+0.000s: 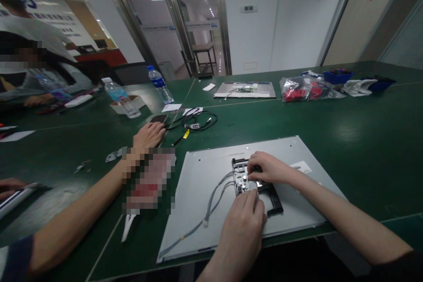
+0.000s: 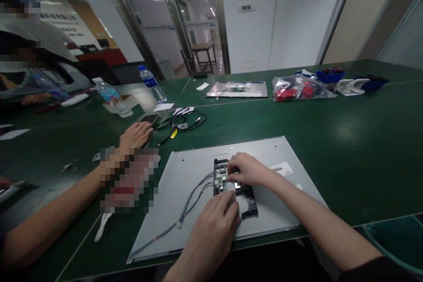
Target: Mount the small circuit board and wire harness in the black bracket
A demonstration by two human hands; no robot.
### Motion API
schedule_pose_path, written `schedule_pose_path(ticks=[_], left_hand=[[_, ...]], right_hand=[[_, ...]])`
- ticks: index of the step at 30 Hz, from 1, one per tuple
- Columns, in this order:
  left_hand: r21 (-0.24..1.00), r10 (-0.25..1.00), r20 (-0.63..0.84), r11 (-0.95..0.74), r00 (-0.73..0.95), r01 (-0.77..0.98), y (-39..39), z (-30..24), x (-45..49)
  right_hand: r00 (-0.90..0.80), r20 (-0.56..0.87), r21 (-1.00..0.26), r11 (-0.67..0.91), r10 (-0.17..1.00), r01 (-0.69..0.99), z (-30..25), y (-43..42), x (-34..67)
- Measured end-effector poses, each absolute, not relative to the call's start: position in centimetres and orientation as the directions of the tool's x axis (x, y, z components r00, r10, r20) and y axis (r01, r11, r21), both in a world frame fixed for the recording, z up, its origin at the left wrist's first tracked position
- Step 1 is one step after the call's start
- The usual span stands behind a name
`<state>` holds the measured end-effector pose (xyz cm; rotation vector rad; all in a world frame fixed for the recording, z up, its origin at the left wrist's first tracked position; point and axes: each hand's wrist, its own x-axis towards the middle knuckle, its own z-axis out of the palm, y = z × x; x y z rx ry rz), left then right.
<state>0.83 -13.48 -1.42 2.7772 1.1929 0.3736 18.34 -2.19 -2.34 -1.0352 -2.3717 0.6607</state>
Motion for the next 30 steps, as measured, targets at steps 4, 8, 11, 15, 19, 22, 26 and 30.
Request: schedule_pose_path(ticks=[4,8,11,15,19,22,26,30], left_hand=[[0.179,0.728,0.186,-0.685,0.660,0.706,-13.5,-1.5,0.8],[0.195,0.737,0.147,-0.675,0.659,0.711,-13.6,-1.5,1.0],[0.214,0.737,0.128,-0.674,0.663,0.707,-13.6,-1.7,1.1],[0.225,0.741,0.134,-0.670,0.658,0.708,-13.7,-1.9,1.1],[0.235,0.737,0.122,-0.673,0.665,0.702,-13.7,-1.6,0.9],[0.256,0.725,0.110,-0.682,0.680,0.685,-13.7,-1.0,0.7],[0.308,0.711,0.089,-0.686,0.697,0.660,-13.8,-0.2,0.4],[0.332,0.702,0.100,-0.692,0.705,0.641,-13.4,0.0,0.0]], right_hand=[[-0.610,0.214,-0.590,0.599,0.763,0.542,-2.3,-2.2,18.4],[-0.608,0.215,-0.591,0.598,0.764,0.542,-2.2,-2.2,18.4],[-0.606,0.215,-0.593,0.595,0.766,0.542,-2.2,-2.3,18.4],[-0.605,0.210,-0.596,0.591,0.768,0.543,-2.2,-2.3,18.4],[-0.606,0.209,-0.594,0.592,0.767,0.545,-2.3,-2.3,18.4],[-0.605,0.209,-0.594,0.592,0.768,0.545,-2.3,-2.2,18.3],[-0.603,0.205,-0.595,0.587,0.771,0.548,-2.3,-2.2,18.3],[-0.601,0.204,-0.596,0.586,0.772,0.550,-2.3,-2.3,18.4]])
